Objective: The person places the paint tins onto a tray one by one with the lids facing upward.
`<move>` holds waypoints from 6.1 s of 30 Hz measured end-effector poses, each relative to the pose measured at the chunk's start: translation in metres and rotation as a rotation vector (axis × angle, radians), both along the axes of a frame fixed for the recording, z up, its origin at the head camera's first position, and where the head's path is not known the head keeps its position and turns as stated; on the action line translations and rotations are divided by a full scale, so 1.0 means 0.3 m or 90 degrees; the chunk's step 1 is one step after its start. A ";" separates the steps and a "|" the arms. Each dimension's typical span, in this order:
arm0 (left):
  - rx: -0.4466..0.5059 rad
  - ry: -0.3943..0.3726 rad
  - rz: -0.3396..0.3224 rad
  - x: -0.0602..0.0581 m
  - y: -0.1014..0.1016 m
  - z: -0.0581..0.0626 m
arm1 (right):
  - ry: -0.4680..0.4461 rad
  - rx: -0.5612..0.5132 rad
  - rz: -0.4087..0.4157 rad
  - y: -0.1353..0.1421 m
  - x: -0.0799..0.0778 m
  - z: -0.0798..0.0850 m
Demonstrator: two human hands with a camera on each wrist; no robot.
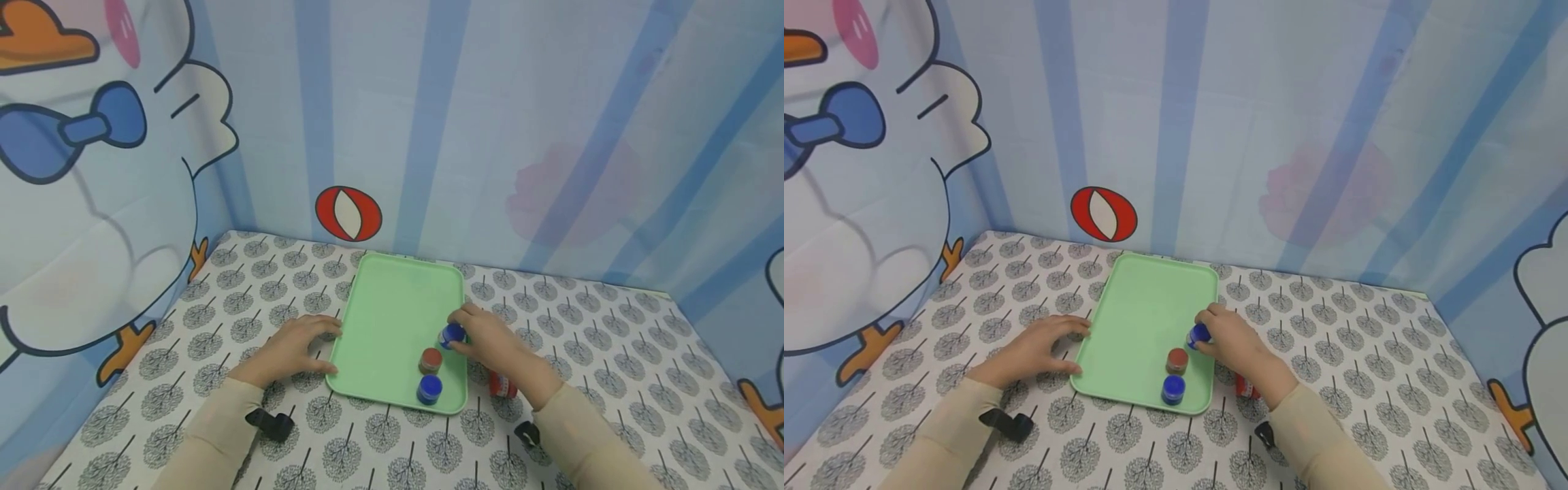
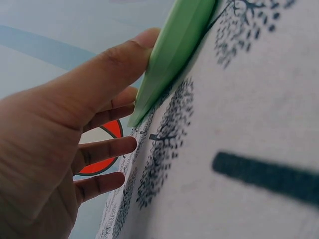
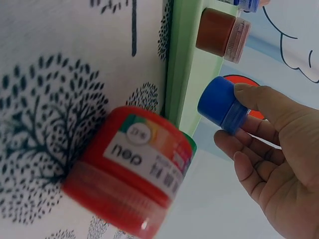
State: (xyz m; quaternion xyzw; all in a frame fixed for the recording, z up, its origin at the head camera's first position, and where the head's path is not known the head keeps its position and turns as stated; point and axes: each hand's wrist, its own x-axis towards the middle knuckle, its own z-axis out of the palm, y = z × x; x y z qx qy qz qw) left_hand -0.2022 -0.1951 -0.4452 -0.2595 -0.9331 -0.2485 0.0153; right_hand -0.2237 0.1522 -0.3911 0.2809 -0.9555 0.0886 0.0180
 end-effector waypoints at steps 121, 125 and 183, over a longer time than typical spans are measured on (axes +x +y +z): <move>0.004 -0.009 0.002 -0.001 -0.001 -0.005 | -0.039 0.050 -0.034 0.122 -0.064 -0.028; 0.005 -0.009 0.002 -0.002 -0.002 -0.004 | -0.017 0.049 -0.026 0.122 -0.066 -0.025; -0.001 -0.008 0.003 -0.001 -0.003 -0.001 | -0.087 -0.011 -0.004 -0.049 -0.142 0.005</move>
